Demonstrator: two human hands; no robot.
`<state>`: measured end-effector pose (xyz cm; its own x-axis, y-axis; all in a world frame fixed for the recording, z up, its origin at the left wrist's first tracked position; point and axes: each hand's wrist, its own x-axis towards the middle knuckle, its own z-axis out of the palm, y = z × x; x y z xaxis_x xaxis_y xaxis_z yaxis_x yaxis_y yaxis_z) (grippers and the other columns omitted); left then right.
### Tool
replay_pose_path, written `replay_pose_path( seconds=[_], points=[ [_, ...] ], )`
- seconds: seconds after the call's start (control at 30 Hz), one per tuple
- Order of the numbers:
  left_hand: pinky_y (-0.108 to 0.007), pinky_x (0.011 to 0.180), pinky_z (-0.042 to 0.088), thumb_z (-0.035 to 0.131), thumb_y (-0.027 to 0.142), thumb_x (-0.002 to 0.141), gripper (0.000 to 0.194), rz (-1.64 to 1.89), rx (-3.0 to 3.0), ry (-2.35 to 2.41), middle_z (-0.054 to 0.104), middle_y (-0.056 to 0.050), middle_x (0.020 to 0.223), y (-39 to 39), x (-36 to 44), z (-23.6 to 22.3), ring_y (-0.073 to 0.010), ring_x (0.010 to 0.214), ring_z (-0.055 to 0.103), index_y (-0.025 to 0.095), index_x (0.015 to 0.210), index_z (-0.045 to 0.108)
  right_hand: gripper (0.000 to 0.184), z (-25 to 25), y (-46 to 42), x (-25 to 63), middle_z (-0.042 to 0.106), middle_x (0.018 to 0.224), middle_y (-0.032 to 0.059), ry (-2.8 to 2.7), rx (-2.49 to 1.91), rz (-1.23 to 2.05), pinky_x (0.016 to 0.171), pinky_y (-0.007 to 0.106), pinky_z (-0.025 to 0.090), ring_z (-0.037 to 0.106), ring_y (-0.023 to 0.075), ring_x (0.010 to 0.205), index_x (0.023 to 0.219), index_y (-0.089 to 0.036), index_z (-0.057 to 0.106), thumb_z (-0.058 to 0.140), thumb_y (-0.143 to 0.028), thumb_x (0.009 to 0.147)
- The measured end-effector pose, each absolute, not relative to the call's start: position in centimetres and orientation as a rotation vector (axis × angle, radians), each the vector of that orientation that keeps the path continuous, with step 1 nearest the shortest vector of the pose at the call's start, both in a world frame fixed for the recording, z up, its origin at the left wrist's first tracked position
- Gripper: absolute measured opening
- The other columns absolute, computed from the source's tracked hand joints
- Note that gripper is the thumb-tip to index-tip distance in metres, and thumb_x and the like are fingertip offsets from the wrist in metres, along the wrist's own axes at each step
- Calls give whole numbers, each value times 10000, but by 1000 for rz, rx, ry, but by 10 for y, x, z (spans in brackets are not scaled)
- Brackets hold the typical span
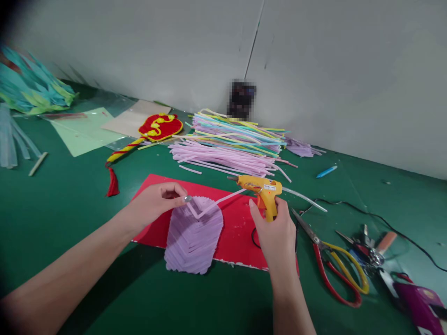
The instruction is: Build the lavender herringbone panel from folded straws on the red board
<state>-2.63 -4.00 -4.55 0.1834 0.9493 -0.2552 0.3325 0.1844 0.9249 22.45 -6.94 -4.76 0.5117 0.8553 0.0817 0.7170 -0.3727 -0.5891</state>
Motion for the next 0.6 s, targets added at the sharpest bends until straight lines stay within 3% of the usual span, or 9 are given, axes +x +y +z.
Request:
replay_pose_path(
  seconds=[0.2,0.37,0.47,0.6],
  points=[
    [-263,663,438,598,274,713,80,556,1579,1229,654,-3,777,-49,-17,-42,-157,743,593,195,701,609,527,-46,-70,224,618,817,72,-1247,-2174,342,609,322,394,547,220,679,949,-193,555,593,-600,615],
    [-276,662,434,529,308,782,125,581,1794,1366,613,-13,826,-49,-19,-39,-156,742,562,196,744,568,530,-45,-71,221,617,811,65,-1235,-2177,380,618,330,392,547,221,676,956,-195,546,610,-587,605],
    [-286,730,454,561,287,763,94,543,1862,1319,585,-14,922,-49,-26,-39,-166,838,561,206,811,558,500,-45,-72,220,609,781,46,-1229,-2160,387,628,327,390,545,214,676,931,-204,541,607,-586,616],
    [-364,872,438,697,281,643,429,342,2078,1195,460,-27,1217,-52,-33,-43,-241,1115,457,264,1038,530,482,-44,-73,222,595,743,37,-1238,-2130,387,613,317,385,529,198,648,902,-198,542,598,-589,627]
  ],
)
